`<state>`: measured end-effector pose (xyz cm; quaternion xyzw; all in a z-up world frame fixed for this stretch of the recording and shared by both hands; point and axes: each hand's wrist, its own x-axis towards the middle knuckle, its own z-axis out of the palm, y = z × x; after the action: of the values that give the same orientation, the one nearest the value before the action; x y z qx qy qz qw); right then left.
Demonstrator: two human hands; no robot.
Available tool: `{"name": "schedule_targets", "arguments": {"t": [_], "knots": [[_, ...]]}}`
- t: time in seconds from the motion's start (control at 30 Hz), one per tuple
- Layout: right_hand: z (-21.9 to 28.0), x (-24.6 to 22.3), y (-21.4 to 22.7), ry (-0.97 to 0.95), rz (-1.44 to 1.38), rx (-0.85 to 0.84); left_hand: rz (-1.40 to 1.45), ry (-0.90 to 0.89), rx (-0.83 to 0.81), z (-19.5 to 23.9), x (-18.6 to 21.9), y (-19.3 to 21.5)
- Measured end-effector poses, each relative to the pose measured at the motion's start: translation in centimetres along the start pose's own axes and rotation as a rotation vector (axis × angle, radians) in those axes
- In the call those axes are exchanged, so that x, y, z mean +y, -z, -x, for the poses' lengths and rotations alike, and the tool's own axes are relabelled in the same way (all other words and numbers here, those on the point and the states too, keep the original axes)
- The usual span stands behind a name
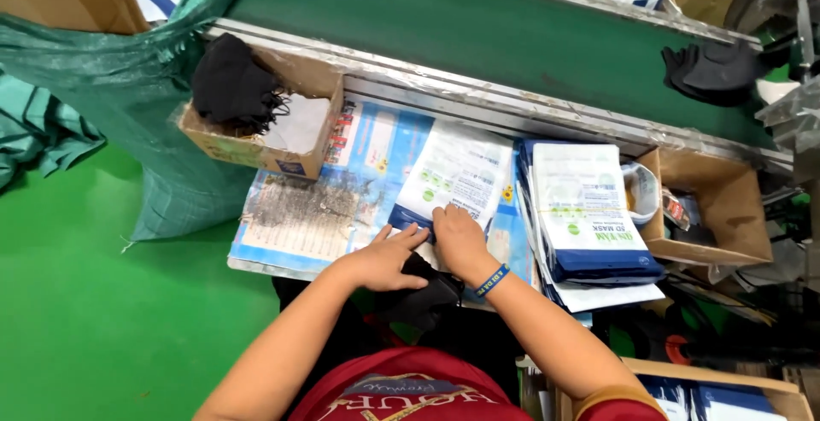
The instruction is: Place face masks into plastic bags at a packaging station.
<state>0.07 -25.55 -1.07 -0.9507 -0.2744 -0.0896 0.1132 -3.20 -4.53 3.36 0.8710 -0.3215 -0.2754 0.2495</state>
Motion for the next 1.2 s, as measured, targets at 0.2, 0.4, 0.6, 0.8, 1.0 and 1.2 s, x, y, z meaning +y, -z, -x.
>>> {"name": "schedule_targets", "arguments": {"t": [0.2,0.4,0.6,0.8,1.0,1.2], "knots": [[-2.5,-0.7,2.1,-0.038,-0.009,0.048,-0.055,-0.048,0.094,-0.8,-1.5,-2.5],[-3.2,-1.4,5.7,-0.079,-0.501,0.198,-0.059,-0.081,0.142,0.4,-0.6,-0.8],[-2.1,-2.1,7.6,-0.280,-0.844,0.107,0.948,-0.182,0.235,5.5,-1.0,4.2],[-1.6,-3.6,10.3,-0.358,-0.956,0.006,0.864,-0.282,0.465,5.2,-1.8,4.4],[-0.7,-8.8,12.6,-0.310,-0.657,0.185,0.523,-0.028,0.662,5.8,0.2,4.4],[1.3,-12.1,8.6,0.000,-0.418,0.252,0.658,0.029,0.827,4.0,0.0,0.8]]}}
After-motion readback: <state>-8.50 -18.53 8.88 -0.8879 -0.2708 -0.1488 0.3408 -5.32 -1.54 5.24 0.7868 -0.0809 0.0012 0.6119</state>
